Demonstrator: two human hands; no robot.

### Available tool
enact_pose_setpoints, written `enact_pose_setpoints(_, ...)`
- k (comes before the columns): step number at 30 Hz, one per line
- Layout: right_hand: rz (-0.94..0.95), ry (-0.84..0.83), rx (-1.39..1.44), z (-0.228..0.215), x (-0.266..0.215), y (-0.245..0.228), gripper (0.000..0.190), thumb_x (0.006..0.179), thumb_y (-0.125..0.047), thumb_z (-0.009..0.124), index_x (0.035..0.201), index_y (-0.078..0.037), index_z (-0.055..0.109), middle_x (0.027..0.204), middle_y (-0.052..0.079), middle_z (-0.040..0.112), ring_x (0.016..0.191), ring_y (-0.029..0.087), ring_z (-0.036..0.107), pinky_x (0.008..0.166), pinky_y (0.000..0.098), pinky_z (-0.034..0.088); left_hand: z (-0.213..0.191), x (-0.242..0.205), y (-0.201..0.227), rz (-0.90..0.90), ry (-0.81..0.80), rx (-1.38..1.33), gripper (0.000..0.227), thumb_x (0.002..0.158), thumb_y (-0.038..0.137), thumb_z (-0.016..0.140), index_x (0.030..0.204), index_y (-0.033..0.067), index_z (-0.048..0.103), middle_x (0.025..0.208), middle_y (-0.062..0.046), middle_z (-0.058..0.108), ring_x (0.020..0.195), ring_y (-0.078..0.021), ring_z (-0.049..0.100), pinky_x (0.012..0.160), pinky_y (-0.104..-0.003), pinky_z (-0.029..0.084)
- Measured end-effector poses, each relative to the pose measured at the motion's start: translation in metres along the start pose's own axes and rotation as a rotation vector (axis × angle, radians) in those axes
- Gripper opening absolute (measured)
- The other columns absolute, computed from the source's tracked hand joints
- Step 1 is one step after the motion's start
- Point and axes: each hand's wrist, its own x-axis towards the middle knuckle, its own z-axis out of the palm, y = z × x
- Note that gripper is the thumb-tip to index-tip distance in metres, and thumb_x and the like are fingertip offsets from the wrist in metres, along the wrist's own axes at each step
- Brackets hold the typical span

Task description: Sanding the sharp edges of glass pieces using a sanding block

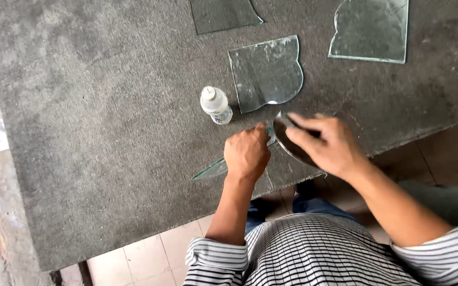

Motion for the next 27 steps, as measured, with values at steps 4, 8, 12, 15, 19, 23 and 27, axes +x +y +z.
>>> enact_pose_setpoints(4,0.203,-0.049,-0.065,0.02,0.024,0.025,0.049,0.094,-0.049,0.068,0.12,-0.008,0.074,0.111,0.023,0.072,0.109,0.039,0.068,0.091,0.0518,0.053,-0.006,-0.008,0.0,0.013,-0.024,-0.021,0.014,0.096,0.013,0.055,0.099,0.0106,0.069,0.072,-0.01,0.075,0.071,-0.0305,0.077,0.065,-0.046,0.06)
enact_pose_setpoints(8,0.286,-0.012,-0.033,0.005,0.031,0.025,0.054,0.092,-0.053,0.068,0.125,-0.01,0.071,0.116,0.021,0.071,0.112,0.039,0.067,0.091,0.0518,0.052,-0.006,0.005,-0.002,0.004,-0.024,-0.052,0.012,0.095,0.018,0.057,0.096,0.0109,0.066,0.07,-0.011,0.074,0.069,-0.0333,0.076,0.063,-0.05,0.059)
enact_pose_setpoints(12,0.147,0.018,-0.05,0.005,0.007,0.016,0.048,0.097,-0.045,0.066,0.127,-0.007,0.07,0.11,0.023,0.072,0.103,0.036,0.067,0.101,0.0533,0.048,-0.004,-0.007,0.002,-0.015,-0.05,-0.031,0.008,0.093,0.013,0.06,0.096,0.0103,0.067,0.069,-0.01,0.074,0.068,-0.0328,0.076,0.064,-0.047,0.06)
enact_pose_setpoints(15,0.051,-0.006,-0.086,0.011,-0.001,0.001,0.049,0.1,-0.042,0.065,0.126,-0.001,0.071,0.096,0.026,0.074,0.081,0.033,0.071,0.105,0.054,0.047,-0.013,-0.005,0.003,-0.02,-0.067,0.006,0.011,0.095,0.01,0.059,0.1,0.0097,0.069,0.071,-0.011,0.075,0.071,-0.0315,0.077,0.069,-0.046,0.061)
enact_pose_setpoints(19,0.183,0.07,-0.093,0.024,0.036,0.038,0.056,0.094,-0.053,0.073,0.125,-0.006,0.071,0.113,0.021,0.072,0.107,0.037,0.068,0.09,0.0501,0.054,0.001,0.006,-0.008,-0.029,-0.078,-0.044,0.014,0.092,0.024,0.063,0.097,0.0123,0.066,0.072,-0.011,0.074,0.073,-0.0344,0.077,0.066,-0.052,0.06)
enact_pose_setpoints(23,0.265,0.063,-0.047,0.004,0.019,0.015,0.048,0.093,-0.047,0.069,0.126,-0.012,0.071,0.119,0.015,0.071,0.116,0.034,0.064,0.106,0.0521,0.046,-0.003,0.0,-0.007,-0.062,-0.1,-0.015,0.016,0.094,0.026,0.063,0.094,0.0122,0.071,0.073,-0.011,0.076,0.075,-0.0319,0.078,0.067,-0.05,0.061)
enact_pose_setpoints(27,0.007,0.044,-0.09,0.005,0.014,0.015,0.046,0.097,-0.039,0.069,0.125,-0.002,0.071,0.115,0.026,0.069,0.113,0.043,0.063,0.109,0.0545,0.04,-0.005,0.001,-0.003,-0.008,-0.029,-0.026,0.011,0.091,0.016,0.063,0.097,0.009,0.07,0.07,-0.012,0.075,0.07,-0.0325,0.077,0.065,-0.049,0.061)
